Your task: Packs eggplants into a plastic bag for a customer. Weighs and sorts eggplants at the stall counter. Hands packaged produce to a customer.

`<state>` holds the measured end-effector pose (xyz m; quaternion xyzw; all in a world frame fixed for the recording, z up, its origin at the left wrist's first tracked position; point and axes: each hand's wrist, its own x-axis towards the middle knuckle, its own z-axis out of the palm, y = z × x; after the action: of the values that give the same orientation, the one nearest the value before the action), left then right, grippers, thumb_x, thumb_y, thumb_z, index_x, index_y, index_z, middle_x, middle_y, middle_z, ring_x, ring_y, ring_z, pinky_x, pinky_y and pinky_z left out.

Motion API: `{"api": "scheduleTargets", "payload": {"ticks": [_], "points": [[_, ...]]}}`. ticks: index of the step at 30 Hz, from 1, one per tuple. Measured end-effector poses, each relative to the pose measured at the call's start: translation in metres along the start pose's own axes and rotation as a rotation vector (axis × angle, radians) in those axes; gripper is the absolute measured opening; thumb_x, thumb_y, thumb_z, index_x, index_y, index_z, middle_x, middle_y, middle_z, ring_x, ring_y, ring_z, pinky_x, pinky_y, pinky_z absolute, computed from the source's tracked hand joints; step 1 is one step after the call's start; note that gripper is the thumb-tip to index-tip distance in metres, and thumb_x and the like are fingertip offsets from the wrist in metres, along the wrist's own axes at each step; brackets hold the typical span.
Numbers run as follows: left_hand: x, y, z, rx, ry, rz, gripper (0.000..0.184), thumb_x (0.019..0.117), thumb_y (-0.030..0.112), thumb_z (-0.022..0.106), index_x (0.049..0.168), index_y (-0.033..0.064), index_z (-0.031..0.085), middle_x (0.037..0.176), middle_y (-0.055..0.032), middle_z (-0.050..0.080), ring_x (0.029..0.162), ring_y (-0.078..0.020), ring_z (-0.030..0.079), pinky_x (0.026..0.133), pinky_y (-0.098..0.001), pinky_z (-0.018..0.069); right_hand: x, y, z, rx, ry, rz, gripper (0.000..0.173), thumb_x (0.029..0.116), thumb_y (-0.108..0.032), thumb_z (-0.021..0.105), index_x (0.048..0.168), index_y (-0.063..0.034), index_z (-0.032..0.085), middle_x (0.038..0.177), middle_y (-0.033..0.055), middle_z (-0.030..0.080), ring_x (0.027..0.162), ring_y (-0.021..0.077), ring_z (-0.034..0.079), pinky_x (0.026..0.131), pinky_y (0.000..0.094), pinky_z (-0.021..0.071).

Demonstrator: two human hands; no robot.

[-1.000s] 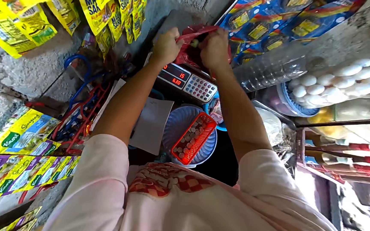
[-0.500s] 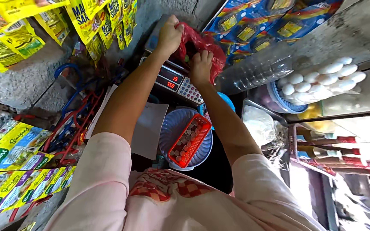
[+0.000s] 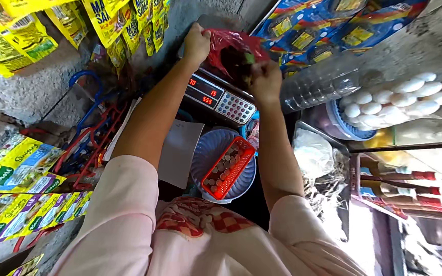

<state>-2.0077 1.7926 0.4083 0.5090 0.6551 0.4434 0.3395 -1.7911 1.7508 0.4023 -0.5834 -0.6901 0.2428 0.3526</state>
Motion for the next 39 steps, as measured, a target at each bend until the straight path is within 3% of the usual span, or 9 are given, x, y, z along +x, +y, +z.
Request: {"api": "scheduleTargets", "payload": {"ticks": [2,5,7,9,12,17,23,32,39], "points": [[0.001,-0.003,-0.002,-0.043,0.002,-0.033,0.034,0.108,0.019,0.049,0.131,-0.0054,0.052,0.126,-0.0234,0.061,0.116,-0.0294,0.061,0.101,-0.0445,0.0483,-0.02,0.02,-0.016,0.245,0.043,0.03,0.029,0.1064,-0.018,0.049,0.117,0.0064,0.06,0.104,0.0114,0.062,0.091,0.013,0.062,0.087,0.0329,0.0541],[-0.013,0.003,-0.014,-0.062,-0.111,-0.115,0.054,0.0978,0.026,0.07,0.139,0.0026,0.043,0.101,-0.0098,0.056,0.07,-0.0121,0.047,0.06,-0.0282,0.0405,-0.059,0.039,-0.048,0.459,0.104,-0.032,0.02,0.1067,-0.016,0.048,0.111,-0.0012,0.061,0.099,-0.0023,0.065,0.089,0.0048,0.064,0.087,0.0292,0.056],[-0.027,0.001,-0.029,-0.134,-0.194,-0.148,0.073,0.0906,0.024,0.078,0.148,0.0058,0.038,0.088,-0.0038,0.053,0.055,-0.0053,0.038,0.048,-0.0208,0.0335,-0.091,0.043,-0.068,0.496,0.116,-0.058,0.019,0.1076,-0.015,0.045,0.111,-0.0062,0.061,0.101,-0.0071,0.066,0.092,0.0031,0.064,0.09,0.0286,0.0555],[-0.046,-0.014,-0.048,-0.286,-0.196,-0.111,0.064,0.0931,0.025,0.075,0.145,0.0058,0.043,0.089,-0.0019,0.056,0.057,-0.0028,0.042,0.051,-0.018,0.0388,-0.123,0.046,-0.082,0.525,0.111,-0.058,0.018,0.1071,-0.014,0.042,0.113,-0.0097,0.059,0.101,-0.0086,0.065,0.094,0.0032,0.064,0.092,0.0285,0.055],[-0.093,-0.047,-0.067,-0.659,-0.102,-0.161,0.015,0.1053,0.024,0.055,0.112,0.0111,0.059,0.083,0.0041,0.059,0.069,-0.0049,0.058,0.066,-0.0207,0.0523,-0.157,0.054,-0.083,0.62,0.103,-0.118,0.018,0.1048,-0.017,0.049,0.106,-0.022,0.067,0.097,-0.0143,0.069,0.092,0.0015,0.065,0.09,0.0259,0.0547],[-0.191,-0.122,-0.07,-0.915,-0.115,-0.58,0.022,0.1088,0.022,0.039,0.108,0.0082,0.056,0.089,-0.0019,0.065,0.076,-0.0088,0.066,0.071,-0.0229,0.0577,-0.187,0.066,-0.07,0.647,-0.007,-0.13,0.016,0.104,-0.023,0.055,0.105,-0.025,0.07,0.102,-0.0146,0.07,0.093,0.0007,0.065,0.088,0.0241,0.055],[-0.256,-0.147,-0.071,-0.821,0.025,-0.835,0.008,0.1057,0.011,0.049,0.106,0.0077,0.056,0.086,-0.0015,0.058,0.069,-0.0096,0.058,0.068,-0.0248,0.0542,-0.191,0.068,-0.06,0.611,-0.029,-0.156,0.018,0.1037,-0.018,0.052,0.103,-0.0221,0.069,0.106,-0.0125,0.069,0.097,0.0025,0.064,0.089,0.0257,0.055],[-0.293,-0.139,-0.082,-0.887,0.127,-0.862,0.011,0.1044,0.001,0.045,0.102,0.0044,0.055,0.084,-0.0046,0.061,0.071,-0.0122,0.063,0.073,-0.0256,0.0583,-0.186,0.067,-0.056,0.662,-0.005,-0.147,0.021,0.1027,-0.012,0.049,0.106,-0.0207,0.068,0.106,-0.0132,0.07,0.095,0.0016,0.066,0.088,0.0254,0.056],[-0.275,-0.104,-0.066,-0.763,-0.108,-0.647,0.023,0.1089,0.012,0.04,0.097,0.0105,0.06,0.074,0.0041,0.058,0.062,-0.0046,0.057,0.062,-0.018,0.0524,-0.158,0.052,-0.057,0.489,-0.006,-0.244,0.015,0.1011,-0.01,0.051,0.108,-0.0123,0.064,0.11,-0.0093,0.065,0.099,0.0004,0.062,0.089,0.0252,0.055]]}}
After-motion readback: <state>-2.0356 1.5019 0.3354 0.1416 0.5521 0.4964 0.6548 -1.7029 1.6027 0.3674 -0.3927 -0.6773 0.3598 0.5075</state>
